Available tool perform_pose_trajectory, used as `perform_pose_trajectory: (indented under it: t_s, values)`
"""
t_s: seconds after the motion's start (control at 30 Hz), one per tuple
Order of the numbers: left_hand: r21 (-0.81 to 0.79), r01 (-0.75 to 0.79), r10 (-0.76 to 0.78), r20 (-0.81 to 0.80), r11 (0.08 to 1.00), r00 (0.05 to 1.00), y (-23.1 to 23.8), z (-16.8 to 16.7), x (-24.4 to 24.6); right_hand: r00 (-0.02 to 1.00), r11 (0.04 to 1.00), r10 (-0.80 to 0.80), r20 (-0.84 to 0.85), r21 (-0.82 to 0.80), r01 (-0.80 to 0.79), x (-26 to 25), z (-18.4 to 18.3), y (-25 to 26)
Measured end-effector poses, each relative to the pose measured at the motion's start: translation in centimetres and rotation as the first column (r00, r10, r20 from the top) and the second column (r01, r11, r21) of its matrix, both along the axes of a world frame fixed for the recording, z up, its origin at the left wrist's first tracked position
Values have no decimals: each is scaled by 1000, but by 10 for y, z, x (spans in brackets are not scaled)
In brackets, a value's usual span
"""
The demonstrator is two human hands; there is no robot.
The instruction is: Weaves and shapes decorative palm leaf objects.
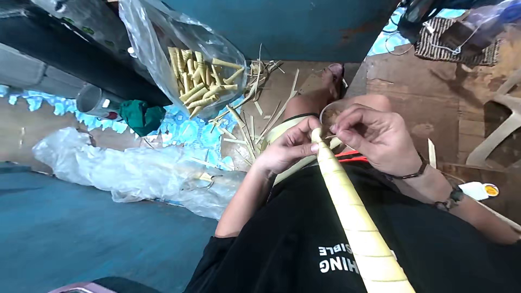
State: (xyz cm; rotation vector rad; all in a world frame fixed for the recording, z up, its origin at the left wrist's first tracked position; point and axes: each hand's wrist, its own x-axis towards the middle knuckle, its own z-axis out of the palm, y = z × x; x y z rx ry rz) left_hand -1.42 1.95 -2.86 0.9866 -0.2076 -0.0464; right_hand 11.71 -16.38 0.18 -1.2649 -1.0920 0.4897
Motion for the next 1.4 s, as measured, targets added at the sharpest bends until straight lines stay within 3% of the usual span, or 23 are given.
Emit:
perform_pose_trajectory:
  t_s: [0.2,0.47,0.67,0.73,0.83,0.97,1.03,1.1,1.17,1.2,1.23,1.27,1.33,1.4]
  values:
    - [116,-19,23,-34,993,999,-3,11,-2,985,995,-102,141,18,100,-9,5,2]
    - [261,-55,57,-1,964,998,-10,16,-3,960,992,-121,251,2,124,-10,4,3]
    - [237,-100,112,-36,966,993,-11,8,-4,992,997,-57,117,-36,61,-6,-5,2]
    - [281,-169,186,-32,945,982,-7,6,-6,999,992,39,16,-122,-37,-1,-10,-3]
    - [391,-268,293,-5,880,956,12,3,-13,990,925,143,7,-356,-131,14,-16,-21]
    - [428,-388,420,22,816,907,49,-2,-29,990,929,-67,125,-354,107,52,-38,-86]
    - [459,-465,521,5,757,854,66,-4,-39,882,806,-260,394,-415,423,85,-37,-115]
    - [437,-544,611,-16,716,791,79,-7,-46,693,504,-312,650,-505,701,121,-25,-130]
    - [381,-633,698,-51,675,714,85,-11,-51,603,159,-252,757,-583,797,147,-30,-145]
    - [361,-672,738,-72,647,671,86,-13,-51,599,96,-243,763,-595,798,149,-33,-149]
    - [345,-706,772,-95,618,629,84,-15,-50,594,122,-227,772,-583,803,141,-36,-149]
    - [329,-738,802,-123,588,584,80,-17,-47,596,216,-191,780,-559,801,125,-39,-145]
    - [311,-792,851,-195,525,487,69,-20,-36,634,484,-132,762,-509,712,89,-52,-123]
    - [307,-810,863,-253,500,437,58,-24,-23,801,674,-29,598,-579,458,57,-70,-85]
